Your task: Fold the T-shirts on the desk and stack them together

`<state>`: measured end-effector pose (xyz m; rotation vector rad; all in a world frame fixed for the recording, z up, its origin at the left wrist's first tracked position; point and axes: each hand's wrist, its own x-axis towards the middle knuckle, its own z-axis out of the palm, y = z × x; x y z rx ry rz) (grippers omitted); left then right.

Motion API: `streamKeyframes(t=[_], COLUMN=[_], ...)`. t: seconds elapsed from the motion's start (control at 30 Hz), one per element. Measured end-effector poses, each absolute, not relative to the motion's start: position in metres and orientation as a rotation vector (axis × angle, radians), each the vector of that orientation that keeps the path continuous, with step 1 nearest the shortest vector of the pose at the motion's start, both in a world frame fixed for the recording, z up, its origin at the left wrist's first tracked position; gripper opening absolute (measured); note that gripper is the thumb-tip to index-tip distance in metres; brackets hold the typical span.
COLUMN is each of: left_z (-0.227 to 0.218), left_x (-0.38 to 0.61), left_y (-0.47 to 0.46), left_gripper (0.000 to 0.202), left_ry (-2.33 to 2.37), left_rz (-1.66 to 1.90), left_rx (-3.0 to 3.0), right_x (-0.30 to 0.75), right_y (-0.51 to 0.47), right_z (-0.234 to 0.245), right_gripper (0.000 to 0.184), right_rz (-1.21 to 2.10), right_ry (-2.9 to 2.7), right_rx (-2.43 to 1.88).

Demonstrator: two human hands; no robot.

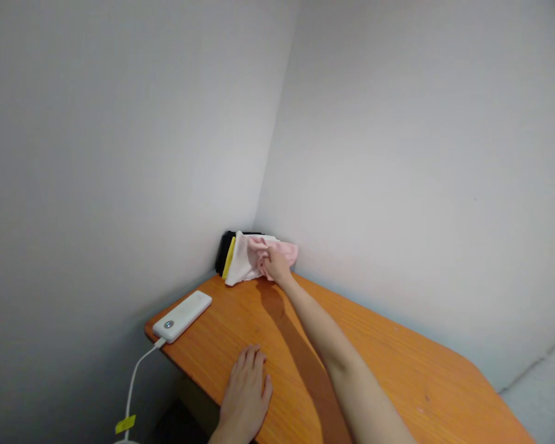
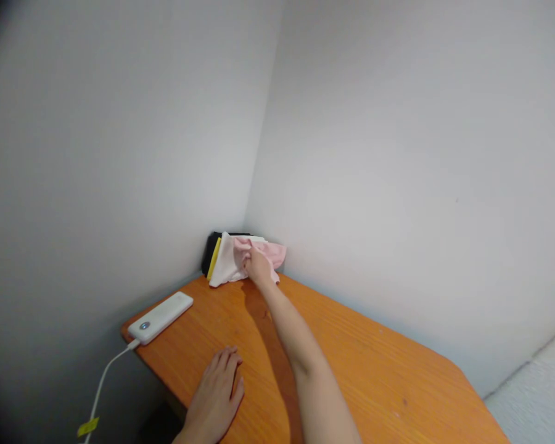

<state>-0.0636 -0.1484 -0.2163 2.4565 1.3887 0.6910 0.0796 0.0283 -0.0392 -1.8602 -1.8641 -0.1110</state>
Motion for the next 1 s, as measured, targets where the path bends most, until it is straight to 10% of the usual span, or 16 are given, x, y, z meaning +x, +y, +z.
streamKeyframes(t=[0.2, 0.63, 0.8, 1.0], left_z=[-0.22, -0.212, -0.176, -0.164], left_x=[-0.064, -0.048, 0.0, 0.037], left_y=[-0.146, -0.146, -0.185, -0.216], left_gripper=[0.039, 0.046, 0.067, 0.025], left_ry=[1.349, 1.106, 0.281, 0.446], left_rz=[0.767, 0.742, 0.322, 0.303], left_rx=[2.508, 2.655, 2.756, 2.673], right_x=[0.204, 0.317, 0.261, 0.192], right_y=[-0.089, -0.506, -0.508, -0.426], right_z=[0.013, -0.215, -0.204, -0.193], right_gripper=[0.02, 0.037, 0.036, 0.031], right_rz=[-0.215, 0.095, 0.042, -0.015], right_ry=[-1.4, -0.633, -0.736, -1.013], right_rx=[-1.609, -2.118, -2.245, -2.222])
